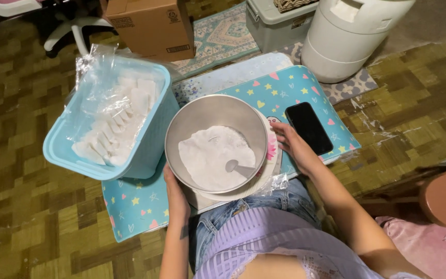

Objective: The person fills small plastic sachets with a white powder from a bowl using a measuring spoon, seals the sachets by hand, and places the filled sachets into a blue container.

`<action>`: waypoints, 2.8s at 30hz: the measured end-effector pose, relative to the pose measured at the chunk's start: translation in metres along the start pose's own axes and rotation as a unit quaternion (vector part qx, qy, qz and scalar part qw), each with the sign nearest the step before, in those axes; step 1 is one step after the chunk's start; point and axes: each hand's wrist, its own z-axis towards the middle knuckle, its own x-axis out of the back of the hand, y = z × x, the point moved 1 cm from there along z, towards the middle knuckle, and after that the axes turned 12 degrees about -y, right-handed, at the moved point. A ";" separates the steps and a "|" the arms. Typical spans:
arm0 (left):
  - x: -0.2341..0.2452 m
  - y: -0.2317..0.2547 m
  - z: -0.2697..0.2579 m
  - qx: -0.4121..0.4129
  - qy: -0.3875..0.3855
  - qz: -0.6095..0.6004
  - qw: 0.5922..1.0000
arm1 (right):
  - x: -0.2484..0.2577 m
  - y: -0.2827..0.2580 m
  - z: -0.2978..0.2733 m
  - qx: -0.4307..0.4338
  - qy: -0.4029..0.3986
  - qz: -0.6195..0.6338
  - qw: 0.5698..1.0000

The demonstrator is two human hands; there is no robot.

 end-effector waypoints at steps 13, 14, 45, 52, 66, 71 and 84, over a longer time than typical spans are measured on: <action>0.032 -0.030 0.038 -0.006 -0.039 -0.018 0.999 | -0.008 -0.009 0.026 0.023 -0.068 -0.018 0.997; 0.037 -0.047 0.044 -0.007 -0.038 -0.009 0.999 | -0.006 -0.009 0.027 0.012 -0.063 -0.015 0.998; 0.049 -0.038 0.023 0.010 -0.033 -0.040 0.999 | 0.035 -0.037 0.096 -0.097 -0.137 -0.373 0.913; 0.049 -0.037 0.022 0.015 -0.036 -0.046 0.998 | 0.036 -0.034 0.100 -0.128 -0.145 -0.305 0.932; 0.049 -0.040 0.025 0.011 -0.047 -0.016 0.999 | 0.044 -0.026 0.108 -0.128 -0.080 -0.199 0.968; 0.053 -0.043 0.026 0.010 -0.062 -0.019 0.998 | 0.048 -0.015 0.112 -0.112 -0.059 -0.249 0.960; 0.046 -0.026 0.020 0.037 -0.046 0.007 0.998 | 0.060 -0.039 0.099 -0.027 0.012 -0.206 0.978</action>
